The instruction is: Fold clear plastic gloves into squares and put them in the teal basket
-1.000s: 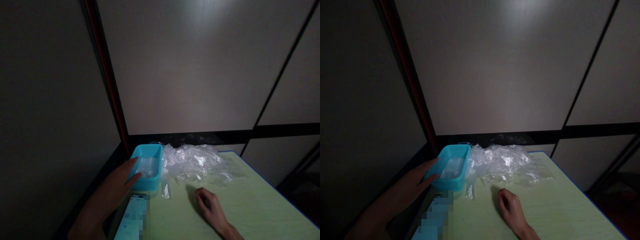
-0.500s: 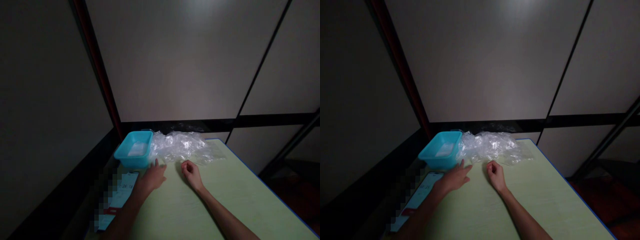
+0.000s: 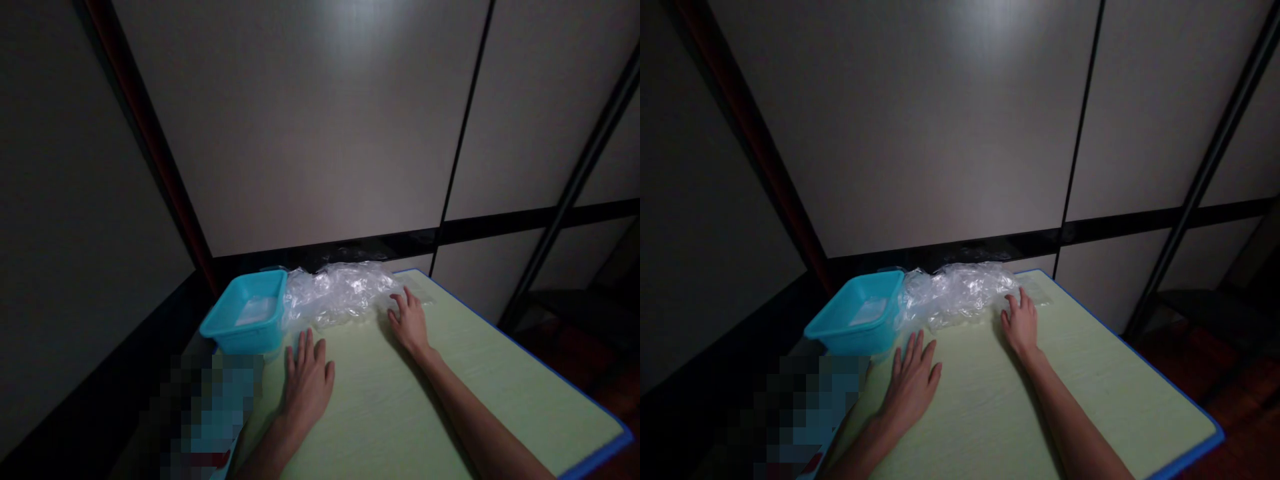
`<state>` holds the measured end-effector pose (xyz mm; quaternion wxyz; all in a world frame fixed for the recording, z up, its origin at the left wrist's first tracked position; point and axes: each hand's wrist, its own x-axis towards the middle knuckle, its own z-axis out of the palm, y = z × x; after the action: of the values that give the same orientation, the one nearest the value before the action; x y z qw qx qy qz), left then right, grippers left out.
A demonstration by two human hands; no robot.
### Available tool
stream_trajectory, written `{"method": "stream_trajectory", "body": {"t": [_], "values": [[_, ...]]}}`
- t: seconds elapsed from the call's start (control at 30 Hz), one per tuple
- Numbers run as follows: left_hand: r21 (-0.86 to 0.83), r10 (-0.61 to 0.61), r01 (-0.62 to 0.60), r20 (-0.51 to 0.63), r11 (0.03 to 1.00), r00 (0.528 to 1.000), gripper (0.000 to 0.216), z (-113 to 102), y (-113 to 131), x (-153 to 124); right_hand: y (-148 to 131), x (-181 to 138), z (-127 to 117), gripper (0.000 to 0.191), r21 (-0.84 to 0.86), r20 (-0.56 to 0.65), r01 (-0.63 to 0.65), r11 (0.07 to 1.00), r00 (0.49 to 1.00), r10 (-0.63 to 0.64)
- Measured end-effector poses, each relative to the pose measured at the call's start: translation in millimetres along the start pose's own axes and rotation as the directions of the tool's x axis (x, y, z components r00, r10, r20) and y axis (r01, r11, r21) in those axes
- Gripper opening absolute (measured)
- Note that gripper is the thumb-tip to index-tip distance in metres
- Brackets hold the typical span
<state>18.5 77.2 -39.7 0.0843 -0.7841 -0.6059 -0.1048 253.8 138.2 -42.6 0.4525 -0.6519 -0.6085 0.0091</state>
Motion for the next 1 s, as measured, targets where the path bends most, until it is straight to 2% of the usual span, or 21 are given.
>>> {"method": "stream_trajectory", "body": {"t": [0.13, 0.27, 0.37, 0.47, 0.63, 0.7, 0.8, 0.93, 1.0], "values": [[-0.094, 0.068, -0.076, -0.080, 0.993, 0.994, 0.038, -0.9, 0.4, 0.8, 14.9, 3.6, 2.8, 0.031, -0.113, 0.026, -0.039, 0.993, 0.999, 0.043], [-0.273, 0.104, -0.140, -0.143, 0.952, 0.984, 0.037, -0.7, 1.9, -2.8, 9.1, 2.6, 4.2, 0.038, -0.142, 0.074, 0.014, 0.990, 0.997, -0.003], [-0.492, 0.079, -0.145, -0.153, 0.859, 0.985, 0.043, 4.7, 5.5, -14.3, -9.3, -4.3, 2.1, 0.039, -0.116, 0.095, 0.100, 0.988, 0.991, -0.089], [-0.689, 0.028, -0.110, -0.129, 0.716, 0.991, 0.053, 12.4, 9.0, -26.5, -37.4, -21.7, 1.2, 0.036, -0.060, 0.158, 0.240, 0.969, 0.961, -0.229], [-0.899, -0.205, 0.072, -0.020, 0.433, 0.979, 0.059, 12.8, 9.4, -27.4, -84.9, -62.3, 1.2, 0.026, 0.049, 0.327, 0.431, 0.901, 0.845, -0.422], [-0.941, -0.249, 0.110, 0.029, 0.320, 0.968, 0.062, 8.5, 8.9, -24.1, -97.5, -74.0, -0.2, 0.025, 0.156, 0.372, 0.498, 0.853, 0.770, -0.518], [-0.982, -0.280, 0.115, 0.069, 0.151, 0.958, 0.064, 1.7, 9.4, -20.9, -106.9, -81.3, -5.2, 0.026, 0.342, 0.365, 0.575, 0.743, 0.647, -0.669], [-0.993, -0.319, 0.113, 0.100, 0.021, 0.942, 0.036, -4.9, 9.0, -17.8, -105.8, -74.0, -17.7, 0.027, 0.497, 0.298, 0.618, 0.609, 0.538, -0.789], [-0.990, -0.333, 0.142, 0.141, -0.022, 0.932, 0.019, -6.9, 7.3, -16.5, -100.8, -65.9, -24.5, 0.033, 0.523, 0.312, 0.620, 0.585, 0.499, -0.808]]}}
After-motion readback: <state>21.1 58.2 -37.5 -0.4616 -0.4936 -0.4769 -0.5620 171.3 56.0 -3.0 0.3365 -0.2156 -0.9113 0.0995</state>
